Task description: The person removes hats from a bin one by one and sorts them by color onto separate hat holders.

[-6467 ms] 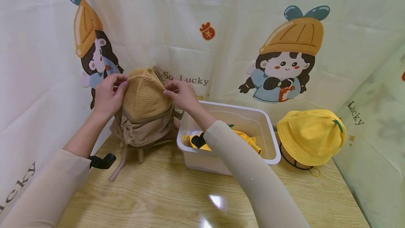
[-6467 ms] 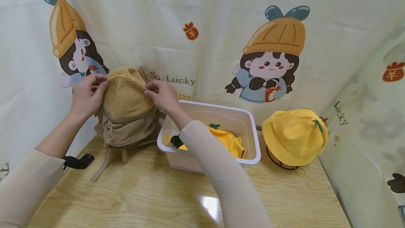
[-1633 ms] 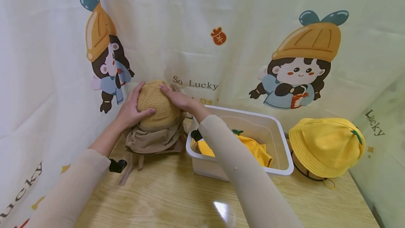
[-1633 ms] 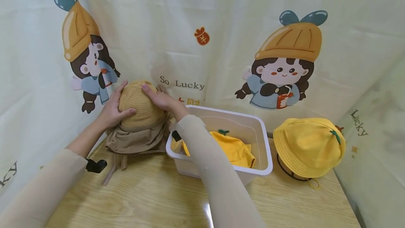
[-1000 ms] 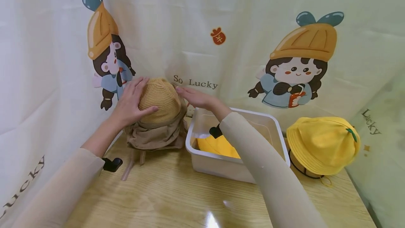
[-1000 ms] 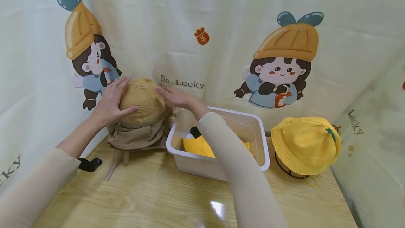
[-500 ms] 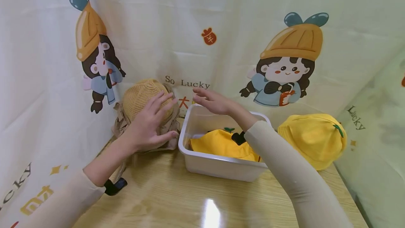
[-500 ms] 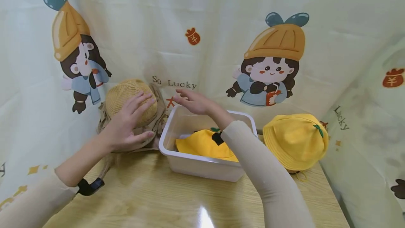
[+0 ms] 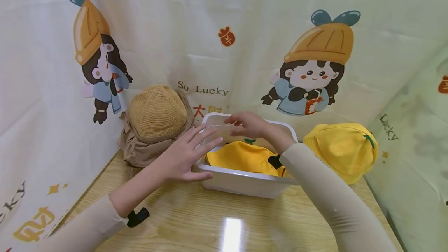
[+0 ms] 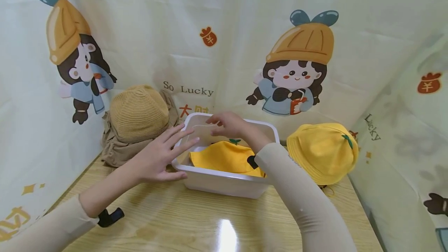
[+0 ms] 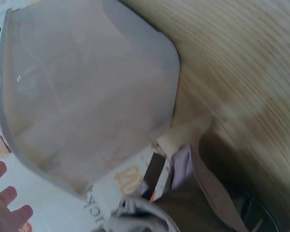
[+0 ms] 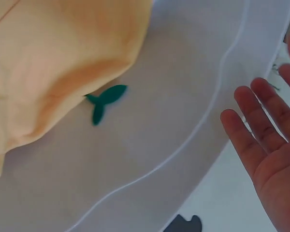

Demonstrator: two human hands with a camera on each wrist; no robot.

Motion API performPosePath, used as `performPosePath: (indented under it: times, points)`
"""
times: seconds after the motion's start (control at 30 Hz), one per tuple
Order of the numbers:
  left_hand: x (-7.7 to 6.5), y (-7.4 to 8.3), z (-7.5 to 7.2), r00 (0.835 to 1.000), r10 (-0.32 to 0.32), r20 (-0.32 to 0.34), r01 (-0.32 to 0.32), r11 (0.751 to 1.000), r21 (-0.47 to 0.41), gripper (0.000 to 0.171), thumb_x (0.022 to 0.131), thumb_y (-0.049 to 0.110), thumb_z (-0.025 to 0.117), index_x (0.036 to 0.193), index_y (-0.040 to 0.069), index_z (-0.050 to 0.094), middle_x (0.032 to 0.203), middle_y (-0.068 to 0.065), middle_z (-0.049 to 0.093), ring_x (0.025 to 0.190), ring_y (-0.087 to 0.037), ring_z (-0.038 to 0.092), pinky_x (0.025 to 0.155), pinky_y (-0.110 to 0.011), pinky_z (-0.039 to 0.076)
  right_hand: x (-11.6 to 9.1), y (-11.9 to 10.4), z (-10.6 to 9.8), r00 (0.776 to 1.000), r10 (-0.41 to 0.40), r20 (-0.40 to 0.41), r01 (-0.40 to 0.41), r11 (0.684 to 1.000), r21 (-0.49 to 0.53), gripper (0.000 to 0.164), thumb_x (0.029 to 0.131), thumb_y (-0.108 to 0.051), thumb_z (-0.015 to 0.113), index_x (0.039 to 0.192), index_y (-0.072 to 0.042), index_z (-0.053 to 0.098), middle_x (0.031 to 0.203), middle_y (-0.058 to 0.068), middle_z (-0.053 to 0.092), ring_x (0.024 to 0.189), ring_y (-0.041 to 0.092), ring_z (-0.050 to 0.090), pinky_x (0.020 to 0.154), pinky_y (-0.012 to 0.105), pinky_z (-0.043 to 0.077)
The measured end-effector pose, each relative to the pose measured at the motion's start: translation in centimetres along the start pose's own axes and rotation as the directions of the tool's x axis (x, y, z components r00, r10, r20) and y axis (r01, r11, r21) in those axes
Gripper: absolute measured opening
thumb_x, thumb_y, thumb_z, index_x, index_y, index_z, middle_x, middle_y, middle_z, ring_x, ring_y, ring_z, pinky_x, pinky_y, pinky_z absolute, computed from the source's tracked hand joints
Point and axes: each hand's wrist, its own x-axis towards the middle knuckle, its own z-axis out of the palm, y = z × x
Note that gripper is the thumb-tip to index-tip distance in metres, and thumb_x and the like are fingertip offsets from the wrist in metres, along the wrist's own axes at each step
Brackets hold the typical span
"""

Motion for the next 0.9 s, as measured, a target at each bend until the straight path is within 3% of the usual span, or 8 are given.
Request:
performPosePath:
  times: [0.13, 0.3, 0.4, 0.53, 0.77, 0.9]
  points:
    - [0.4, 0.6, 0.8, 0.999, -0.011, 0.051, 0.011, 1.0, -0.01, 0.086, 0.091, 0.078, 0.036, 0.155, 0.019, 0.039, 0.16, -0.015, 0.031, 0.147, -0.042, 0.027, 0.115, -0.058, 0.029, -0.2, 0.6, 0.5, 0.998, 0.048, 0.051, -0.046, 0.998, -0.037, 0.038, 0.092, -0.019, 0.073, 0.129, -0.018, 0.067, 0.129, -0.001, 0.066, 0.115, 0.022, 0.061, 0.099, 0.037, 0.052]
    - [0.9, 1.4, 1.7, 0.987, -0.067, 0.146, 0.07, 0.997, -0.014, 0.088, 0.092, 0.08, 0.026, 0.158, 0.021, 0.032, 0.165, -0.014, 0.018, 0.149, -0.045, 0.02, 0.113, -0.064, 0.028, -0.5, 1.3, 1.0, 0.983, 0.143, 0.115, -0.137, 0.989, -0.054, 0.041, 0.089, -0.014, 0.075, 0.129, -0.018, 0.066, 0.129, 0.003, 0.064, 0.116, 0.025, 0.06, 0.099, 0.039, 0.052]
    - [1.1, 1.8, 2.1, 0.973, -0.105, 0.207, 0.106, 0.994, 0.005, 0.088, 0.092, 0.08, 0.02, 0.159, 0.023, 0.029, 0.166, -0.015, 0.017, 0.15, -0.046, 0.016, 0.112, -0.065, 0.028, -0.6, 1.9, 1.4, 0.974, 0.177, 0.144, -0.157, 0.978, -0.14, 0.044, 0.086, -0.014, 0.078, 0.129, -0.016, 0.067, 0.128, 0.007, 0.065, 0.113, 0.027, 0.061, 0.098, 0.041, 0.052]
    - [1.2, 2.1, 2.5, 0.952, -0.138, 0.274, 0.14, 0.99, 0.016, 0.089, 0.09, 0.081, 0.014, 0.16, 0.027, 0.024, 0.165, -0.016, 0.019, 0.151, -0.045, 0.01, 0.114, -0.066, 0.024, -0.2, 3.0, 2.0, 0.967, 0.169, 0.193, -0.101, 0.942, -0.321, 0.044, 0.085, -0.017, 0.081, 0.127, -0.014, 0.069, 0.121, 0.008, 0.069, 0.105, 0.025, 0.062, 0.099, 0.043, 0.051]
    - [1.1, 2.5, 2.9, 0.941, -0.169, 0.295, 0.162, 0.986, 0.048, 0.089, 0.091, 0.081, 0.016, 0.16, 0.027, 0.025, 0.165, -0.015, 0.019, 0.152, -0.041, 0.005, 0.115, -0.068, 0.017, -0.2, 3.4, 2.9, 0.929, 0.265, 0.258, -0.164, 0.92, -0.355, 0.044, 0.086, -0.016, 0.079, 0.129, -0.013, 0.068, 0.12, 0.008, 0.069, 0.104, 0.024, 0.06, 0.1, 0.045, 0.049]
    - [1.2, 2.7, 3.2, 0.93, -0.215, 0.3, 0.2, 0.976, 0.081, 0.081, 0.094, 0.078, 0.021, 0.16, 0.032, 0.019, 0.166, -0.012, 0.016, 0.153, -0.038, 0.003, 0.116, -0.068, 0.014, 0.0, 3.9, 3.7, 0.927, 0.268, 0.261, -0.15, 0.906, -0.395, 0.044, 0.085, -0.017, 0.08, 0.127, -0.011, 0.068, 0.113, 0.007, 0.069, 0.098, 0.024, 0.06, 0.096, 0.042, 0.051]
